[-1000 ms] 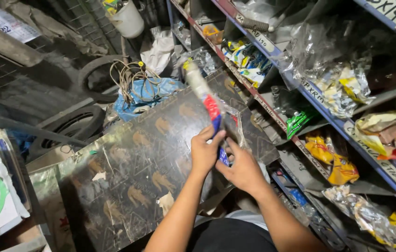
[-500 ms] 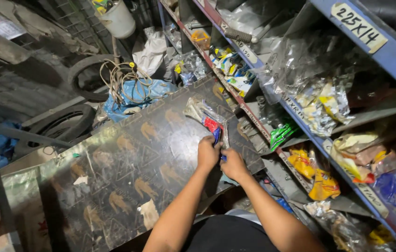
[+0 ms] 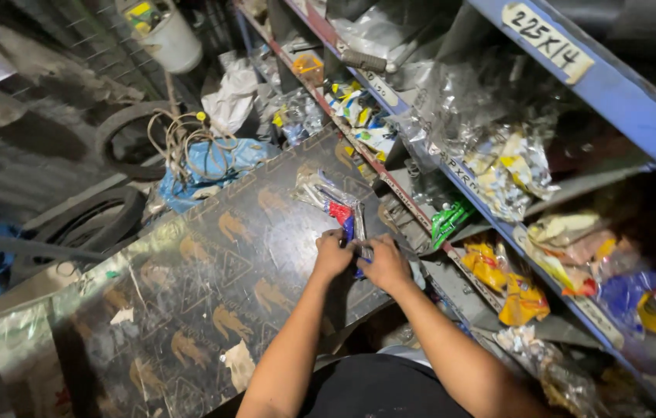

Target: The person wipes small black bottles with a cloth and places them into a white crate, then moves the crate to a shelf. The person then picks up several packaged parts from a shelf, wipes them with the cloth, and places them on the table.

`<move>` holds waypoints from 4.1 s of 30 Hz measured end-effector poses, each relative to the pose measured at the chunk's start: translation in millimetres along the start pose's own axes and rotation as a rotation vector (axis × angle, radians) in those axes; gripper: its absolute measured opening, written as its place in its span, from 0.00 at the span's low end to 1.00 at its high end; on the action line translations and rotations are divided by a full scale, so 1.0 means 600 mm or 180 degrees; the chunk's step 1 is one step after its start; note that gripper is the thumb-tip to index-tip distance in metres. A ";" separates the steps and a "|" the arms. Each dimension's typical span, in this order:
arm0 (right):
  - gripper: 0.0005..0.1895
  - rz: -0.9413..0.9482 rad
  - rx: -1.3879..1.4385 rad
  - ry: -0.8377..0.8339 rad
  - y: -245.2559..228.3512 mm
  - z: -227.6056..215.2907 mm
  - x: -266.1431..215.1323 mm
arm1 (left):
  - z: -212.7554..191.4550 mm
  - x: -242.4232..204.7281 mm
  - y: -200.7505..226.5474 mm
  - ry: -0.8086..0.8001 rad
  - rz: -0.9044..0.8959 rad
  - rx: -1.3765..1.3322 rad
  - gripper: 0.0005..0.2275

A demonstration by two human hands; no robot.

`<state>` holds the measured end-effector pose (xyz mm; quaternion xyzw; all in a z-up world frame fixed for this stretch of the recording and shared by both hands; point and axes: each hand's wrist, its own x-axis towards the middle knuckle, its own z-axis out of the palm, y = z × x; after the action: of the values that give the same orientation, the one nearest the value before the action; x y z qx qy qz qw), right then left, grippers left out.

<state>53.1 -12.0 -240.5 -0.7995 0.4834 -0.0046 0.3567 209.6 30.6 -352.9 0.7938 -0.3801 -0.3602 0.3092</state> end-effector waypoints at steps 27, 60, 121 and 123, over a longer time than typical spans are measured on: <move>0.13 0.0241 0.4126 0.3409 0.014 -0.133 -0.372 | -0.059 -0.342 0.393 -0.1375 0.2097 -0.1172 0.11; 0.30 -0.0061 0.2691 0.3129 0.098 -0.255 -0.283 | -0.048 -0.286 0.588 -0.0578 0.2702 0.0534 0.16; 0.28 0.0622 0.4532 0.1974 -0.226 0.097 -0.304 | -0.288 -0.370 0.223 -0.0229 0.1540 -0.1541 0.09; 0.19 0.0679 0.4289 0.1925 -0.222 0.107 -0.286 | -0.283 -0.363 0.220 0.0064 0.1308 -0.1453 0.12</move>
<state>86.7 194.7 -153.8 -0.3203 0.5278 -0.4849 0.6194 198.1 179.1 -85.4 0.6139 -0.4389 -0.3583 0.5497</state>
